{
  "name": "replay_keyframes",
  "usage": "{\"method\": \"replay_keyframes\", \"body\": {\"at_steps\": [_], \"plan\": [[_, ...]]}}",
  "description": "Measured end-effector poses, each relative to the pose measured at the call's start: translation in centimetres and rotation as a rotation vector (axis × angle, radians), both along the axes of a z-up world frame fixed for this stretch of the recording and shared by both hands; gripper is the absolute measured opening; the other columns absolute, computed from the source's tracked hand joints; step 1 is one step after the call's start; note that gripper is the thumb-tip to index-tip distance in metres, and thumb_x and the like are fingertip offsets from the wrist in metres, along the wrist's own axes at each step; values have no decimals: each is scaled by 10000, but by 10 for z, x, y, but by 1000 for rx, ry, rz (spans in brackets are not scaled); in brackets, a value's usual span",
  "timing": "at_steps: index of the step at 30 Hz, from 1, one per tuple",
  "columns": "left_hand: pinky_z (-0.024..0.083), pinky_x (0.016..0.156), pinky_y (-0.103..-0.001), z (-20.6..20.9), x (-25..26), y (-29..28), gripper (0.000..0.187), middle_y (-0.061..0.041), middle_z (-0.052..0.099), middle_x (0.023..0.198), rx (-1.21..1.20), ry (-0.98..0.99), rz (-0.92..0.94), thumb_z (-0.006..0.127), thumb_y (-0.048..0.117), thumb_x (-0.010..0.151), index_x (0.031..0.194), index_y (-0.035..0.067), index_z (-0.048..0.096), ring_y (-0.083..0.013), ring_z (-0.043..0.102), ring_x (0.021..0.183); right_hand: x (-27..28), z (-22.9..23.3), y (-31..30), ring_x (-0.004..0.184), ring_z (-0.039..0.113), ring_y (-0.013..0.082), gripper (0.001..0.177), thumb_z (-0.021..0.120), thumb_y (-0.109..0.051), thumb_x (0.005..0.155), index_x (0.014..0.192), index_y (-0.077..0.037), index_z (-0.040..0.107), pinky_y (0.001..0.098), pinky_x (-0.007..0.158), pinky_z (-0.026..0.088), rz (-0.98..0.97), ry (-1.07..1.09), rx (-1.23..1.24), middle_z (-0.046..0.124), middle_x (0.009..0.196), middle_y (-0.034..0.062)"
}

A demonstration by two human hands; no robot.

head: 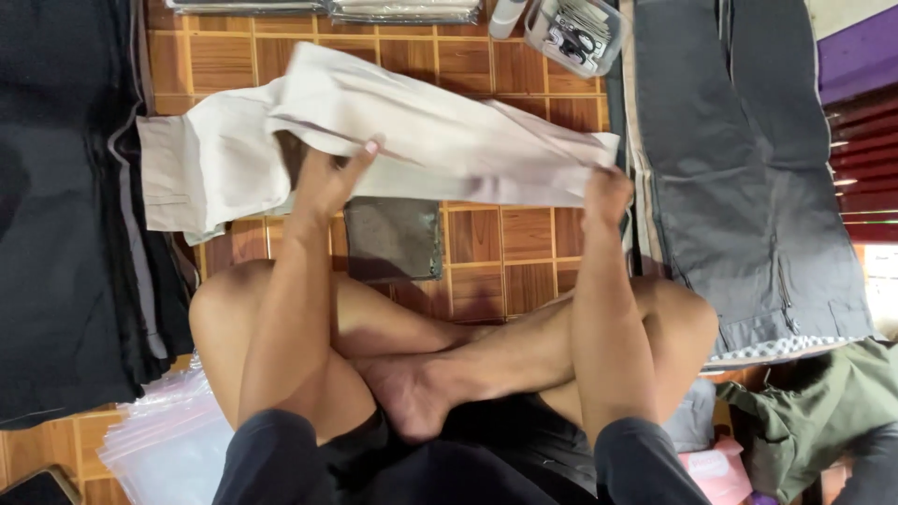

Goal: The person folds a pair of white trousers by hand and places them inside a clear plastic bag.

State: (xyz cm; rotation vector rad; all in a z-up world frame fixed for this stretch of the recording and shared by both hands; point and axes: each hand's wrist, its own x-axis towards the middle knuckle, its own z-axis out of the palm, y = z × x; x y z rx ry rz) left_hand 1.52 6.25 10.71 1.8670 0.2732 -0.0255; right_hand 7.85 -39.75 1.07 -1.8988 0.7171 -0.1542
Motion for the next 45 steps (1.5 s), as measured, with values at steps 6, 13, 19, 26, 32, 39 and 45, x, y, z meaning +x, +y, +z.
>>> {"method": "replay_keyframes", "body": {"at_steps": [6,13,19,26,32,39,45], "plan": [[451,1131,-501,-17,-3,-8,925,-198,462,1568,-173,281,-66,690,696,967,1562,39,424,-346,496,1410,3,28,-18,1066,729,336,532,649,-548,857,1047,-66,768,472,981,537,-338,72,-194,761,1029,133],[282,1228,-519,52,7,19,1002,-276,528,1483,314,540,-284,429,820,939,1485,-17,505,-411,444,1432,-8,33,15,1316,568,390,467,764,-325,896,1283,-74,693,478,1074,497,-129,65,70,652,1329,244],[353,1176,-522,23,2,68,898,-331,595,1344,516,683,-398,443,715,943,1369,-63,579,-452,512,1335,-14,33,22,1286,565,432,434,743,-210,951,1344,-56,640,658,929,535,-192,41,390,606,1325,267],[492,1073,-493,104,-14,-10,855,-323,641,1287,72,477,-17,715,676,843,1241,-79,682,-433,640,1213,-8,48,35,1207,555,399,344,702,-79,896,1231,-153,686,717,751,560,-94,50,435,522,1323,121],[621,959,-608,-59,13,1,621,-330,677,1241,-894,-39,773,763,356,953,1350,-51,511,-466,725,1129,-3,87,44,901,578,101,107,760,-54,914,973,-141,783,337,901,535,-20,-373,216,564,862,-21],[593,1049,-554,35,-7,-40,798,-367,393,1424,-1007,223,682,680,433,951,1554,41,334,-544,514,1348,-10,19,-17,867,736,185,265,789,-408,902,1025,-174,781,389,786,585,-72,-29,-164,749,904,32],[668,702,-625,-116,24,32,726,-338,645,1160,-556,408,882,640,526,945,1406,-19,506,-483,733,1032,-14,8,0,795,644,132,222,777,-333,916,1058,-163,781,288,718,529,-62,21,-53,661,869,25]]}}
